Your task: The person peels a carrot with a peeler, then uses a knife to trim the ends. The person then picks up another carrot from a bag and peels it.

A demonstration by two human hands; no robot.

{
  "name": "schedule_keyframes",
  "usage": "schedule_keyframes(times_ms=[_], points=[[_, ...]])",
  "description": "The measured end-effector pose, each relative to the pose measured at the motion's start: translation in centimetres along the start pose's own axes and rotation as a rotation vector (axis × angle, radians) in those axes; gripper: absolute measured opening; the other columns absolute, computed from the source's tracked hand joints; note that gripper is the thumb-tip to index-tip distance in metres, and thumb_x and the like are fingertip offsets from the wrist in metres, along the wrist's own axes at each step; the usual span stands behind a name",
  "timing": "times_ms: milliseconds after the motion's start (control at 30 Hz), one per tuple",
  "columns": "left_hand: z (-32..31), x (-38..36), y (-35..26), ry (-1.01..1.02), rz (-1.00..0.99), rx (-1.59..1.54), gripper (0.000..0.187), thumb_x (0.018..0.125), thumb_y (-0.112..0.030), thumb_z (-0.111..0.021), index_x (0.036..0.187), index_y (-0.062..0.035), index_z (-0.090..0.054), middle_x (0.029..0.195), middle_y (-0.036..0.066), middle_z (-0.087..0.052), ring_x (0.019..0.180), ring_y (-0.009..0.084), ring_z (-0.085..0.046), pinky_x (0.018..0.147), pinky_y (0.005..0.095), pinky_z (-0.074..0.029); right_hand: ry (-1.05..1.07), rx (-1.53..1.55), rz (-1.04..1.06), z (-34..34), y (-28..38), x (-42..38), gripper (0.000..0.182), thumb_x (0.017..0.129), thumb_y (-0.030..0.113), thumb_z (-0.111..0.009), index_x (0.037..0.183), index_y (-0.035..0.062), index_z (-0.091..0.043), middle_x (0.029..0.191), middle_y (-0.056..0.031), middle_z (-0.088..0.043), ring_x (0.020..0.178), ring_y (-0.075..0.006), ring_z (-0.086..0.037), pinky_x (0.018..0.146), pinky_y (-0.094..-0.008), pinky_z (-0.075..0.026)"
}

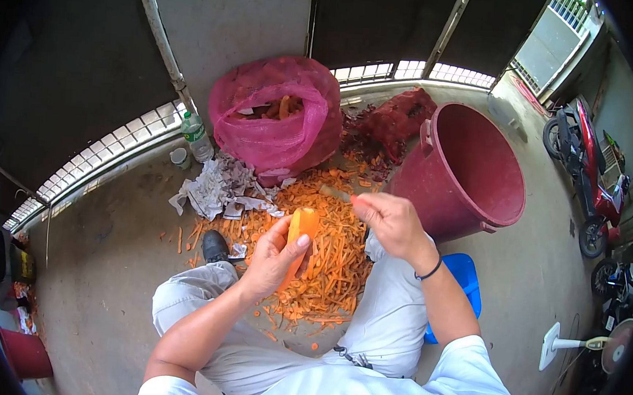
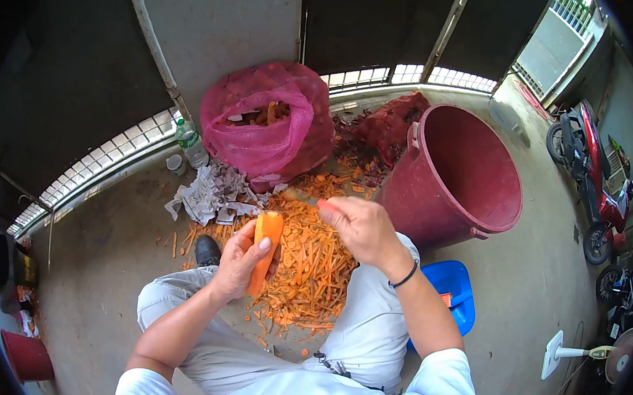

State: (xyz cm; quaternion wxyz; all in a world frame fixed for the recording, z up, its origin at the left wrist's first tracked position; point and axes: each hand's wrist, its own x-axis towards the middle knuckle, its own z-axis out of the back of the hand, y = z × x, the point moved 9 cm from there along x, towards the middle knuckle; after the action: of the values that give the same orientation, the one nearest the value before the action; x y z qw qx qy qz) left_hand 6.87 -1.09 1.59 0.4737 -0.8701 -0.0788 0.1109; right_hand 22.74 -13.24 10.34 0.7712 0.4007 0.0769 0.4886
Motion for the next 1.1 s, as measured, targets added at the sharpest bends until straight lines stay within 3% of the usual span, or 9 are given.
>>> schedule_keyframes(times_ms=[33, 100, 233, 300, 633, 700, 833, 900, 1100], points=[[0.6, 0.0, -0.1, -0.051, -0.058, 0.140, 0.048, 0.102, -0.024, -0.071, 0.141, -0.0058, -0.050, 0.094, 0.003, -0.062, 0.073, 0.0098, -0.059, 0.059, 0.0251, -0.048, -0.017, 0.026, 0.141, -0.7, 1.6, -0.3, 0.027, 0.099, 0.029, -0.071, 0.108, 0.0037, -0.075, 0.089, -0.0159, -0.072, 0.079, -0.0335, -0.070, 0.069, -0.0404, -0.055], [1.3, -0.2, -0.9, -0.136, -0.208, 0.477, 0.042, 0.102, -0.023, -0.071, 0.136, -0.0046, -0.054, 0.097, 0.002, -0.063, 0.079, 0.0069, -0.060, 0.065, 0.0228, -0.049, 0.032, 0.016, 0.177, -1.5, 3.6, -1.0, 0.025, 0.099, 0.028, -0.071, 0.106, 0.0045, -0.075, 0.086, -0.0151, -0.070, 0.076, -0.0327, -0.070, 0.066, -0.0402, -0.054], [1.1, -0.5, -1.9, -0.182, -0.372, 0.634, 0.041, 0.098, -0.017, -0.076, 0.132, -0.0037, -0.056, 0.101, 0.003, -0.066, 0.084, 0.0073, -0.062, 0.073, 0.0231, -0.051, 0.037, -0.014, 0.282, -1.9, 7.2, -1.7, 0.024, 0.098, 0.031, -0.072, 0.099, 0.0070, -0.074, 0.073, -0.0105, -0.061, 0.064, -0.0294, -0.064, 0.055, -0.0411, -0.050], [0.4, -1.2, -3.6, -0.243, -0.515, 0.868, 0.039, 0.094, -0.018, -0.080, 0.123, -0.0012, -0.060, 0.097, 0.008, -0.076, 0.085, 0.0137, -0.070, 0.077, 0.0282, -0.056, 0.032, -0.042, 0.305, -2.0, 7.8, -1.8, 0.025, 0.097, 0.032, -0.072, 0.098, 0.0073, -0.073, 0.071, -0.0095, -0.059, 0.062, -0.0288, -0.062, 0.054, -0.0414, -0.049], [1.5, -1.8, -3.0, -0.367, -0.505, 0.871, 0.041, 0.089, -0.018, -0.085, 0.113, -0.0014, -0.057, 0.090, 0.011, -0.073, 0.074, 0.0184, -0.071, 0.068, 0.0309, -0.056, 0.047, -0.131, 0.303, -1.6, 8.2, -1.6, 0.023, 0.096, 0.031, -0.073, 0.097, 0.0081, -0.070, 0.073, -0.0092, -0.059, 0.063, -0.0299, -0.063, 0.054, -0.0426, -0.049], [1.3, -2.1, -3.1, -0.367, -0.494, 0.858, 0.034, 0.093, -0.006, -0.080, 0.117, -0.0007, -0.057, 0.101, 0.005, -0.072, 0.087, 0.0088, -0.065, 0.079, 0.0260, -0.055, 0.044, -0.125, 0.293, -1.4, 8.1, -1.5, 0.023, 0.096, 0.031, -0.073, 0.098, 0.0083, -0.070, 0.073, -0.0095, -0.060, 0.063, -0.0305, -0.064, 0.054, -0.0431, -0.049], [1.2, -2.1, -3.6, -0.429, -0.550, 0.909, 0.038, 0.090, -0.007, -0.083, 0.116, -0.0006, -0.056, 0.100, 0.006, -0.073, 0.086, 0.0093, -0.066, 0.076, 0.0265, -0.056, 0.038, -0.145, 0.255, -1.0, 7.1, -1.6, 0.022, 0.097, 0.029, -0.073, 0.096, 0.0078, -0.069, 0.075, -0.0107, -0.062, 0.065, -0.0320, -0.065, 0.055, -0.0438, -0.050], [0.5, -2.5, -4.6, -0.447, -0.716, 1.011, 0.046, 0.084, -0.017, -0.089, 0.115, -0.0009, -0.059, 0.089, 0.013, -0.072, 0.075, 0.0214, -0.072, 0.068, 0.0336, -0.058, 0.034, -0.130, 0.242, -0.9, 6.9, -1.3, 0.022, 0.097, 0.029, -0.072, 0.096, 0.0076, -0.069, 0.075, -0.0112, -0.063, 0.065, -0.0322, -0.066, 0.055, -0.0440, -0.050], [-0.1, -2.4, -5.6, -0.400, -0.718, 1.057, 0.047, 0.082, -0.016, -0.091, 0.115, 0.0002, -0.061, 0.093, 0.014, -0.073, 0.078, 0.0218, -0.073, 0.070, 0.0335, -0.058, 0.052, -0.231, 0.234, -0.5, 8.3, -1.6, 0.019, 0.096, 0.026, -0.073, 0.098, 0.0070, -0.072, 0.076, -0.0103, -0.062, 0.065, -0.0308, -0.063, 0.055, -0.0412, -0.049]])
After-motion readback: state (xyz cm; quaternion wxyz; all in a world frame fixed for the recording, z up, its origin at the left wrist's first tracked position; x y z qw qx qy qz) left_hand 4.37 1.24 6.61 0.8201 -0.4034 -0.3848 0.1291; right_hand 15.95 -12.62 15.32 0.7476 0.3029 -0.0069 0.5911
